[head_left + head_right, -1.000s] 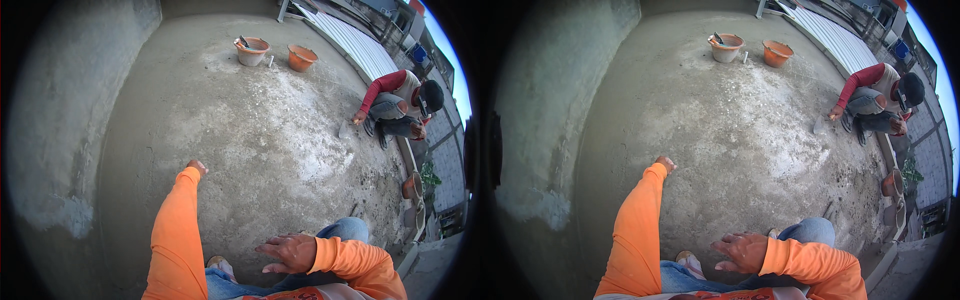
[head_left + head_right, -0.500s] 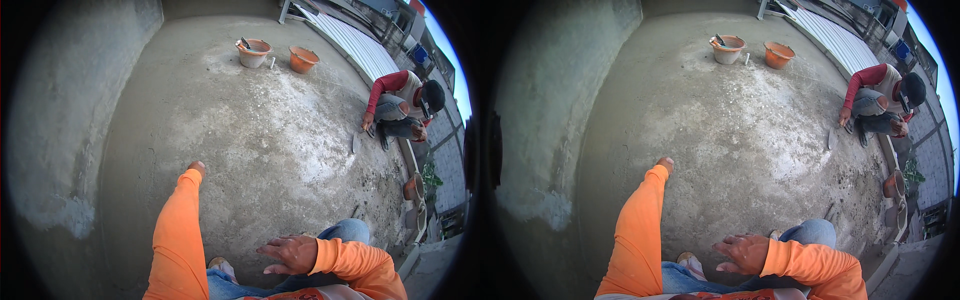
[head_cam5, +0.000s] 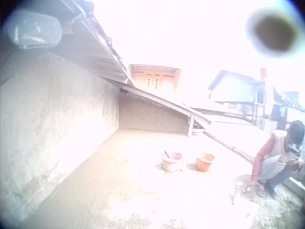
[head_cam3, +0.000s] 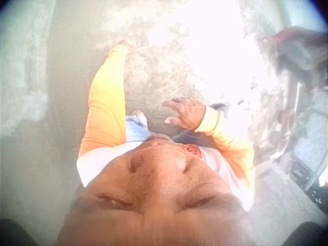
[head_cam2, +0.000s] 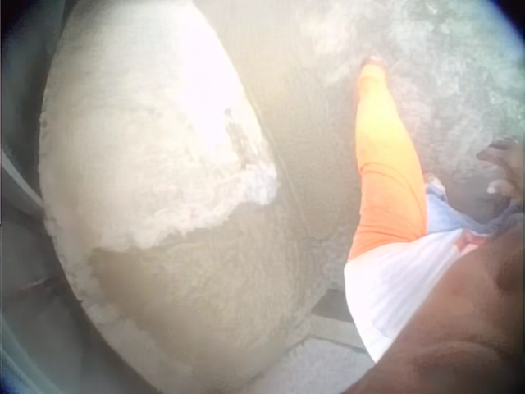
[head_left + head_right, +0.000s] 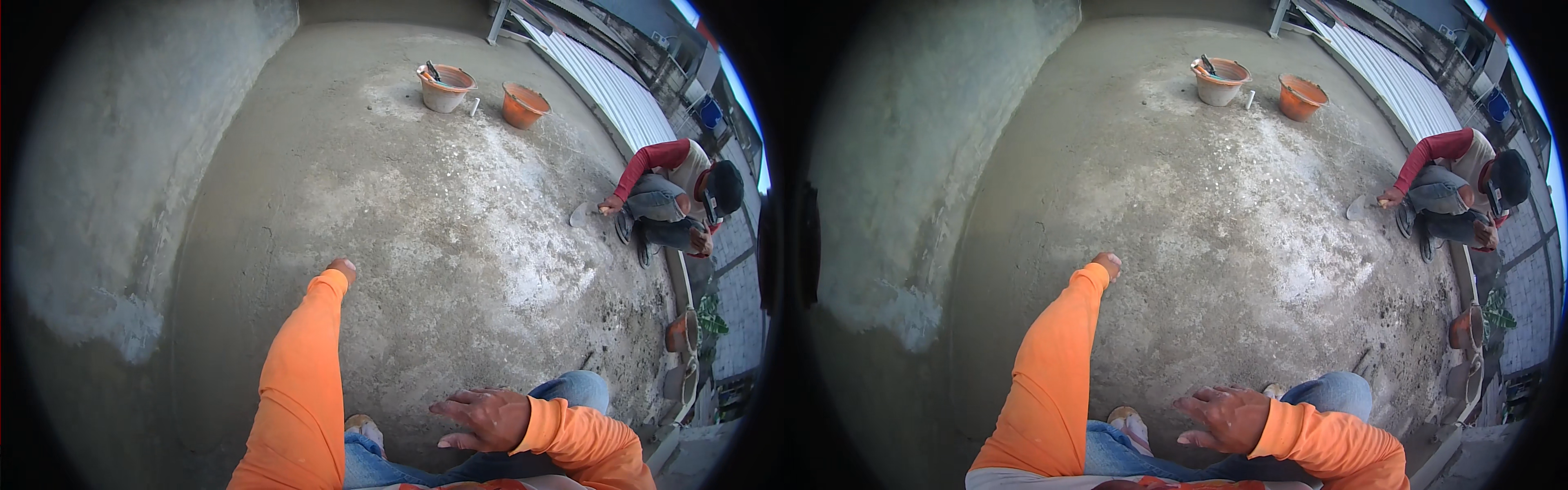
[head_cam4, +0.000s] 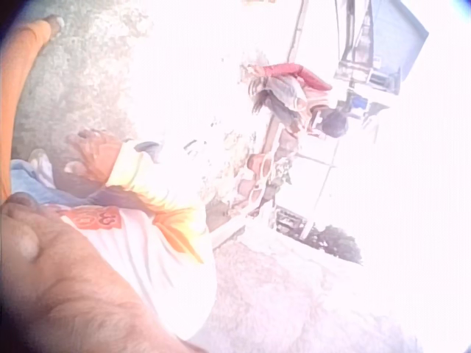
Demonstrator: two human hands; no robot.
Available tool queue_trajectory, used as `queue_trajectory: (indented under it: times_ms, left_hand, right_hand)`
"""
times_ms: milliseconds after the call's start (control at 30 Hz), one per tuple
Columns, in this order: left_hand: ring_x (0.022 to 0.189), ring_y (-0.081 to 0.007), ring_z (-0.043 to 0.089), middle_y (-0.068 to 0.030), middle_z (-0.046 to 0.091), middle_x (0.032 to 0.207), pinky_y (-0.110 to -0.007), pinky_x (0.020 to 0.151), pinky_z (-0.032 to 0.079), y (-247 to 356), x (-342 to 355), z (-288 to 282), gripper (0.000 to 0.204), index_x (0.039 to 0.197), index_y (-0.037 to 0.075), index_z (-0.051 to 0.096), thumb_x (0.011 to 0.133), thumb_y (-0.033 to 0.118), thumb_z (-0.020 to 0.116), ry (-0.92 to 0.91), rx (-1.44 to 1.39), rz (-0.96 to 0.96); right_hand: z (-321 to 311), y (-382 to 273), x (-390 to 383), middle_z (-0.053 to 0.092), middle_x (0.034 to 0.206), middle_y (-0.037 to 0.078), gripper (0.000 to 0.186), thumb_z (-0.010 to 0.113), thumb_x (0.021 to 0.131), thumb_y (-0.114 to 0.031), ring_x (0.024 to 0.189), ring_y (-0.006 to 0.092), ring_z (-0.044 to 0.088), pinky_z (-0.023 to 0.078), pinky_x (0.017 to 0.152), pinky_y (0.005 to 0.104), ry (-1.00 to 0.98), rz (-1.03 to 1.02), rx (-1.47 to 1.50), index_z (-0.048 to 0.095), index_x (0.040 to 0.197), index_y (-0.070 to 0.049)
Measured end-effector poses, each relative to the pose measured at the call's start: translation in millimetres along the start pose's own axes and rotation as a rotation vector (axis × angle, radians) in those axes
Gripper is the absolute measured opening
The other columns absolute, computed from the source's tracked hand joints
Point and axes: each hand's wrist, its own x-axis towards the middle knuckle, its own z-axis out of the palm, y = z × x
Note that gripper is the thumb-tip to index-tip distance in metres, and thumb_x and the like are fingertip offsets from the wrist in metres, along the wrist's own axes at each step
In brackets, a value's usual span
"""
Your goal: The person smooths wet cement across the floor using a wooden float, then sets the tool aside and points at the floor surface.
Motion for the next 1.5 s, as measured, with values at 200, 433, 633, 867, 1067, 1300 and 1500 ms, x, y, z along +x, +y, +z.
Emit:
queue_trajectory:
  times_ms: [200, 433, 633, 867, 1067, 1300, 1500]
  left_hand:
    - [0.071, -0.0236, 0.063, -0.0123, 0.066, 0.079, -0.035, 0.07, 0.049, -5, -1, -11, 0.023, 0.095, 0.006, 0.064, 0.08, 0.015, 0.048, -0.006, 0.07, -0.103]
    - [0.113, -0.0375, 0.052, -0.0211, 0.057, 0.119, -0.04, 0.094, 0.042, 28, -24, -15, 0.034, 0.109, 0.002, 0.061, 0.082, 0.02, 0.05, -0.014, 0.047, -0.093]
    - [0.109, -0.0372, 0.055, -0.0214, 0.06, 0.113, -0.04, 0.091, 0.045, 33, -33, -19, 0.035, 0.109, 0.002, 0.061, 0.082, 0.021, 0.051, 0.027, 0.014, -0.066]
    - [0.102, -0.0338, 0.06, -0.0176, 0.065, 0.1, -0.038, 0.088, 0.047, 43, -40, -21, 0.03, 0.108, 0.003, 0.058, 0.08, 0.013, 0.053, -0.175, -0.215, -0.212]
    - [0.109, -0.0333, 0.056, -0.0168, 0.061, 0.111, -0.038, 0.094, 0.042, 22, -22, -10, 0.033, 0.109, 0.007, 0.058, 0.077, 0.01, 0.057, -0.051, 0.02, -0.045]
    - [0.08, -0.0229, 0.064, -0.0129, 0.066, 0.09, -0.034, 0.076, 0.048, 9, -7, -4, 0.038, 0.112, 0.004, 0.057, 0.074, 0.005, 0.053, -0.036, 0.064, 0.005]
    - [0.069, -0.0197, 0.063, -0.0099, 0.066, 0.082, -0.033, 0.067, 0.049, 5, 0, 1, 0.034, 0.109, 0.005, 0.059, 0.075, 0.008, 0.056, -0.038, 0.031, 0.031]
  right_hand:
    - [0, -4, 2, 0.057, 0.102, 0.025, 0.053, 0.051, 0.089, -0.043, 0.092, 0.0413, 0.059, 0.048, 0.081, 0.0444, 0.056, -0.048, 0.027, 0.046, 0.119, 0.001]
    - [0, -3, 0, 0.058, 0.099, 0.025, 0.053, 0.052, 0.088, -0.043, 0.089, 0.0415, 0.059, 0.048, 0.08, 0.0442, 0.088, -0.053, 0.003, 0.046, 0.118, 0.002]
    - [1, -1, 2, 0.058, 0.099, 0.026, 0.054, 0.052, 0.089, -0.043, 0.088, 0.0416, 0.059, 0.049, 0.079, 0.0443, 0.064, -0.046, 0.015, 0.045, 0.119, 0.002]
    - [2, 1, 0, 0.058, 0.1, 0.027, 0.054, 0.051, 0.089, -0.043, 0.09, 0.0422, 0.059, 0.049, 0.08, 0.0444, 0.083, -0.063, -0.004, 0.044, 0.12, 0.002]
    - [2, 2, 1, 0.058, 0.101, 0.027, 0.055, 0.051, 0.089, -0.043, 0.09, 0.0424, 0.059, 0.049, 0.08, 0.0443, 0.071, -0.05, -0.002, 0.044, 0.12, 0.001]
    - [0, -2, 1, 0.058, 0.101, 0.026, 0.055, 0.051, 0.089, -0.044, 0.09, 0.0418, 0.06, 0.049, 0.08, 0.0442, 0.054, -0.027, 0.0, 0.045, 0.12, 0.001]
    - [2, 0, 1, 0.058, 0.1, 0.026, 0.055, 0.051, 0.089, -0.045, 0.09, 0.0418, 0.059, 0.049, 0.08, 0.0443, 0.067, -0.036, 0.001, 0.045, 0.12, 0.0]
